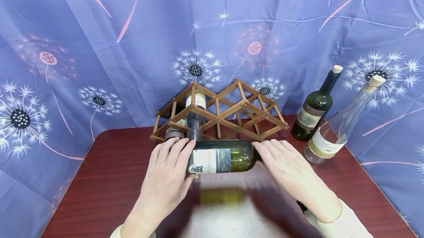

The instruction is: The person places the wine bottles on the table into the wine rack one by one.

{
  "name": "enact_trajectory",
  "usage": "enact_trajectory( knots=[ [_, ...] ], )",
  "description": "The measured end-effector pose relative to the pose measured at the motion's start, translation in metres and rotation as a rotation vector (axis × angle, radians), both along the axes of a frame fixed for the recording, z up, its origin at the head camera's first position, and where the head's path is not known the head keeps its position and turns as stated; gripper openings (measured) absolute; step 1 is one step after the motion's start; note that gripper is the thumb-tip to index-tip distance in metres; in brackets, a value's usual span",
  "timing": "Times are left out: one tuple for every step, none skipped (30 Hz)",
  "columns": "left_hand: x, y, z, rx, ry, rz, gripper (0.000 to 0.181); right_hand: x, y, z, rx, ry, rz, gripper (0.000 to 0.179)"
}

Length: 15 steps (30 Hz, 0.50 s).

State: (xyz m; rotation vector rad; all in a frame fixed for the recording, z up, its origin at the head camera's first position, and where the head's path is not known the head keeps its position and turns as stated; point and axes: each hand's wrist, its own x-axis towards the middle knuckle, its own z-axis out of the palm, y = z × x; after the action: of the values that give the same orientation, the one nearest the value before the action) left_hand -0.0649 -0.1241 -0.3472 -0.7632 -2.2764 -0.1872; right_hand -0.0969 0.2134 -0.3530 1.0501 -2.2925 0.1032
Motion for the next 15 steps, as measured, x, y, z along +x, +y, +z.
enact_trajectory(
  knots=[
    [0.0001, -0.0003, 0.0003, 0.0, -0.002, -0.002, 0.095, -0.0001, 0.0001, -0.0005, 0.0, 0.0, 0.003, 0.043],
    [0.0002, -0.0004, 0.0007, 0.0, -0.007, -0.003, 0.096, -0.0001, 0.0002, -0.001, 0.0, -0.002, 0.006, 0.043],
    [0.0001, -0.0006, 0.001, 0.001, -0.009, -0.005, 0.096, -0.0003, 0.0003, -0.0013, 0.0, 0.0, 0.009, 0.042],
    [0.0001, -0.0008, 0.0012, 0.002, -0.015, -0.006, 0.096, -0.0004, 0.0004, -0.0015, 0.001, 0.002, 0.012, 0.042],
    [0.0, -0.0008, 0.0015, 0.003, -0.019, -0.007, 0.097, -0.0006, 0.0005, -0.0017, 0.005, 0.009, 0.013, 0.042],
    [-0.0001, -0.001, 0.0016, 0.004, -0.022, -0.008, 0.097, -0.0008, 0.0008, -0.0017, 0.009, 0.014, 0.013, 0.041],
    [-0.0003, -0.0011, 0.0018, 0.006, -0.026, -0.009, 0.097, -0.0009, 0.0012, -0.0017, 0.012, 0.018, 0.014, 0.041],
    [-0.0004, -0.0012, 0.002, 0.009, -0.031, -0.012, 0.097, -0.0011, 0.0018, -0.0015, 0.012, 0.021, 0.015, 0.041],
    [-0.0006, -0.0014, 0.0021, 0.016, -0.034, -0.016, 0.097, -0.0013, 0.0024, -0.0013, 0.013, 0.02, 0.017, 0.041],
    [-0.0006, -0.0016, 0.0022, 0.023, -0.037, -0.02, 0.098, -0.0014, 0.0032, -0.0013, 0.013, 0.018, 0.02, 0.041],
    [-0.0007, -0.0017, 0.0023, 0.031, -0.039, -0.025, 0.098, -0.0017, 0.004, -0.0012, 0.011, 0.011, 0.026, 0.041],
    [-0.0007, -0.002, 0.0024, 0.037, -0.042, -0.028, 0.098, -0.0019, 0.0048, -0.0012, 0.008, 0.002, 0.031, 0.041],
    [-0.0008, -0.0022, 0.0025, 0.044, -0.043, -0.033, 0.098, -0.0021, 0.0055, -0.0013, 0.003, -0.007, 0.036, 0.041],
    [-0.0008, -0.0023, 0.0026, 0.05, -0.044, -0.036, 0.098, -0.0023, 0.0062, -0.0015, 0.0, -0.019, 0.04, 0.042],
    [-0.001, -0.0025, 0.0026, 0.054, -0.041, -0.038, 0.098, -0.0025, 0.0068, -0.0018, -0.003, -0.03, 0.044, 0.044]
  ],
)
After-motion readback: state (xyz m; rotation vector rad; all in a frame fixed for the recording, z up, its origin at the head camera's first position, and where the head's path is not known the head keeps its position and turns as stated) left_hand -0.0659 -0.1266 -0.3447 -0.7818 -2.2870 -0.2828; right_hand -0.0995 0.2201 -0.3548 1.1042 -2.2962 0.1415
